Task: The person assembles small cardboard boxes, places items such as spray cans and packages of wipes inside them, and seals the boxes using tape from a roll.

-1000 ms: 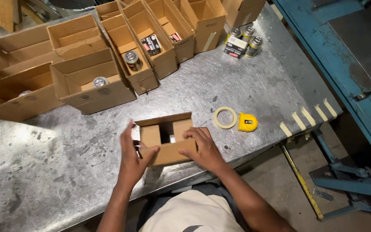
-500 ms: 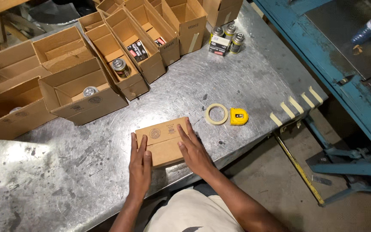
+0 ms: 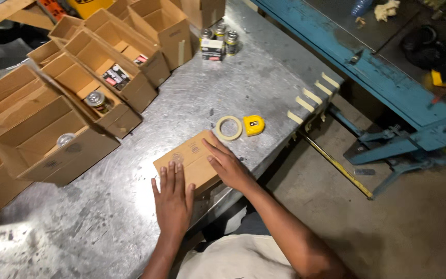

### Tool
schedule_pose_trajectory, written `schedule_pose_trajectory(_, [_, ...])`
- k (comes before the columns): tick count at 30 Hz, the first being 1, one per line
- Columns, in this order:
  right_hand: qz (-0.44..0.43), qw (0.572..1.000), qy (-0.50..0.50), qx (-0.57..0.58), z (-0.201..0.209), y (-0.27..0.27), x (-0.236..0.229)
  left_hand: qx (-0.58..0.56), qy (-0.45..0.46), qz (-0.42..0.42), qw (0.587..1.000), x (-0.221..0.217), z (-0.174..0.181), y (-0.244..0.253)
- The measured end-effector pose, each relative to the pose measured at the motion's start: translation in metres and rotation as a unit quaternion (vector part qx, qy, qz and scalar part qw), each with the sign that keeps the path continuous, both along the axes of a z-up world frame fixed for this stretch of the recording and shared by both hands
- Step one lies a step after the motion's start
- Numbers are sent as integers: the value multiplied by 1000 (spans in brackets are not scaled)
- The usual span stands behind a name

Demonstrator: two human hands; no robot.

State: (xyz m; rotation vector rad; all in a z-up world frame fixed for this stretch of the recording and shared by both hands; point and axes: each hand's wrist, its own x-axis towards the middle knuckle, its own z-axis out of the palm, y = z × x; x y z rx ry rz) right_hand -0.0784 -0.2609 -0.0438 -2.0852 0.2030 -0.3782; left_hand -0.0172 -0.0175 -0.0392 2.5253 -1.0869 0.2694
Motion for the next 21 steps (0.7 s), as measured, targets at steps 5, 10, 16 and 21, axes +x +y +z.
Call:
schedule_pose_trajectory(5, [-159,974,-38,154,-56,-63,-38,-8,25,6,1000,0,-1,5])
schedule_pose_trajectory(10, [-466,833,-104,279,-247,-239,-117,-39,54,23,998,-3,-9,6])
schedule_pose_trajectory(16, [-459,787,47,409,-377,-377,-127,-44,78,46,995,-10,-3,0])
schedule_pose_trajectory(21, [-416,817,73,393,-423,-411,-122,-94,65,31,993,-11,1,-1])
